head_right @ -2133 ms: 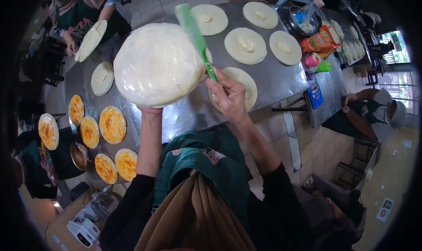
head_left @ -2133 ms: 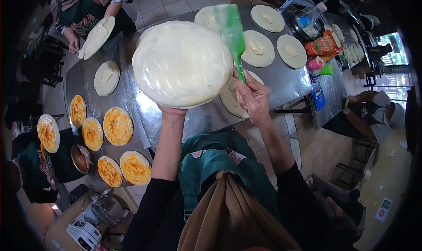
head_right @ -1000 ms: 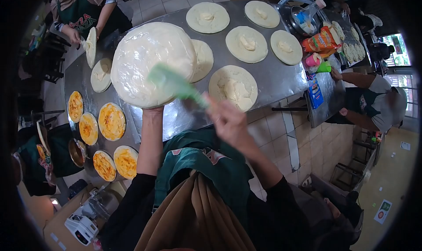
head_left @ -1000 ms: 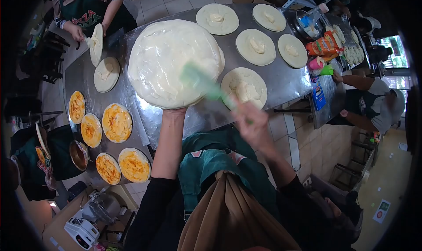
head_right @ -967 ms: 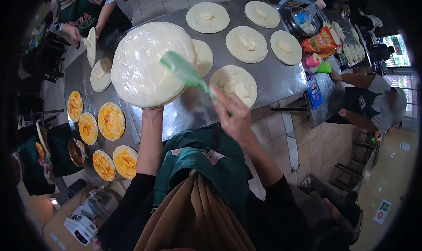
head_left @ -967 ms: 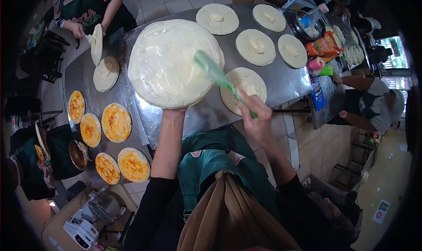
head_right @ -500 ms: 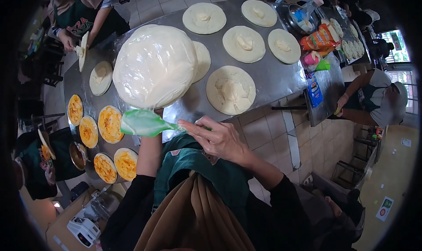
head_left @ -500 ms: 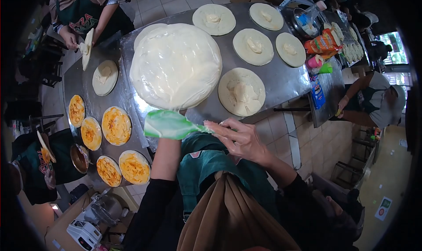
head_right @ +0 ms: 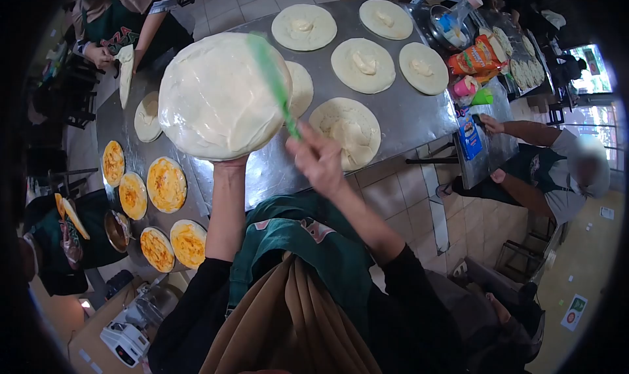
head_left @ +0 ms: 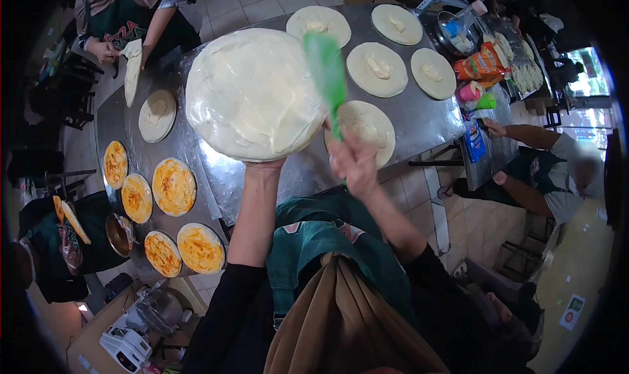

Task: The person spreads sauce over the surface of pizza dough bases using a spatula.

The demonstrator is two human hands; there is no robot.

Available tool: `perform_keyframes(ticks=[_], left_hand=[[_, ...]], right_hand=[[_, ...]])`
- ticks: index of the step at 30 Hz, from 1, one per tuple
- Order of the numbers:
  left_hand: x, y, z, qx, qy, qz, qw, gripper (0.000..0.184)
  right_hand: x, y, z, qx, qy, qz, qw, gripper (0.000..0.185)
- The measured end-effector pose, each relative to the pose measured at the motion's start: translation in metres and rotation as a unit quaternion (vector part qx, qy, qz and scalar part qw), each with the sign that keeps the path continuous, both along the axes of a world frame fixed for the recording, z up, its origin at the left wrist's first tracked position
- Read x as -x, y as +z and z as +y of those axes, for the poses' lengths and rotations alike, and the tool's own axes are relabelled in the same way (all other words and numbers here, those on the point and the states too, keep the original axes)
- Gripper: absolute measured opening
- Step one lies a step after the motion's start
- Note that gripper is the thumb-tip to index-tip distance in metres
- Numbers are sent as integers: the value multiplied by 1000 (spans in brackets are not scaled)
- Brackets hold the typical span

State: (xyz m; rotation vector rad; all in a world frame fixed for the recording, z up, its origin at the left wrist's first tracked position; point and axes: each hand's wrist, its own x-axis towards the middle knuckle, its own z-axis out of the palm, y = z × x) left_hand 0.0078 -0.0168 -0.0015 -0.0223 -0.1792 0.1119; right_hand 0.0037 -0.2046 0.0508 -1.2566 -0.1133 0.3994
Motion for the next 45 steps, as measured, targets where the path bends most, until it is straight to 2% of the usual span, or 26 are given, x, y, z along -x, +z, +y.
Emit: perform_keyframes(ticks=[1,2,3,4,5,6,7,9,11,13,15,18,21,22,25,27,28,29,31,34,37,38,39,41,44,45], left_hand=[[2,3,3,14,-8,5,1000,66],[4,5,7,28,-16,10,999,67],[5,6,9,42,-24,18,999,67],[5,-3,9,63,-30,10,998,68],[2,-20,9,82,-46,-20,995,67],[2,-30,10,87,-54,-37,994,67],[4,-39,11,87,-57,-36,994,66],[10,-40,17,71,-50,-20,996,66],[15,-38,26,52,-43,0,998,65],[13,-40,33,36,-39,10,999,64],[18,-39,42,18,-32,15,999,64],[27,-41,55,-10,-25,25,999,63],[35,-47,61,-28,-18,32,999,62],[38,-48,63,-34,-15,35,999,61],[48,-56,68,-39,-8,62,997,60],[51,-59,71,-13,-5,112,994,63],[51,-62,70,3,-2,135,991,64],[48,-51,62,-46,41,234,970,64],[35,-16,38,-143,125,419,888,65],[31,-21,30,-161,111,439,877,66],[30,-21,25,-175,90,430,881,68],[32,-35,28,-101,44,317,942,68],[32,-51,30,-28,-3,195,980,68],[34,-67,39,46,-44,65,996,68],[26,-46,23,54,-32,71,995,67],[25,-43,21,54,-27,83,995,67]], right_hand=[[-12,6,0,-46,-20,-14,999,36],[-23,5,-13,-68,16,-14,997,36],[-23,5,-19,47,-21,-154,987,36],[-20,6,-23,163,-56,-287,942,36],[-21,6,-29,276,-86,-407,866,37],[-2,3,-31,300,-58,-419,855,37],[17,-13,-34,275,-24,-431,859,38],[57,-23,-43,317,85,-444,834,44],[69,-34,-55,304,113,-444,836,39],[53,-25,-80,298,25,-234,925,35],[34,-39,-105,365,-89,-214,902,33],[21,-92,-152,474,-146,-175,851,33],[38,-128,-165,606,-120,-167,769,37],[48,-141,-163,624,-107,-145,761,41],[66,-135,-155,604,-71,-139,782,36],[69,-154,-168,428,-42,-44,902,35],[71,-164,-180,332,-26,3,943,35],[66,-152,-186,261,-10,113,959,36],[53,-109,-189,104,21,324,940,38],[50,-97,-195,20,12,372,928,41],[50,-87,-194,-54,18,363,930,42],[48,-78,-189,-47,29,347,936,42],[44,-64,-182,-40,42,330,942,41],[35,-39,-162,-1,63,268,961,40],[26,-10,-120,106,72,107,986,41],[27,-8,-102,181,43,-5,982,42]])
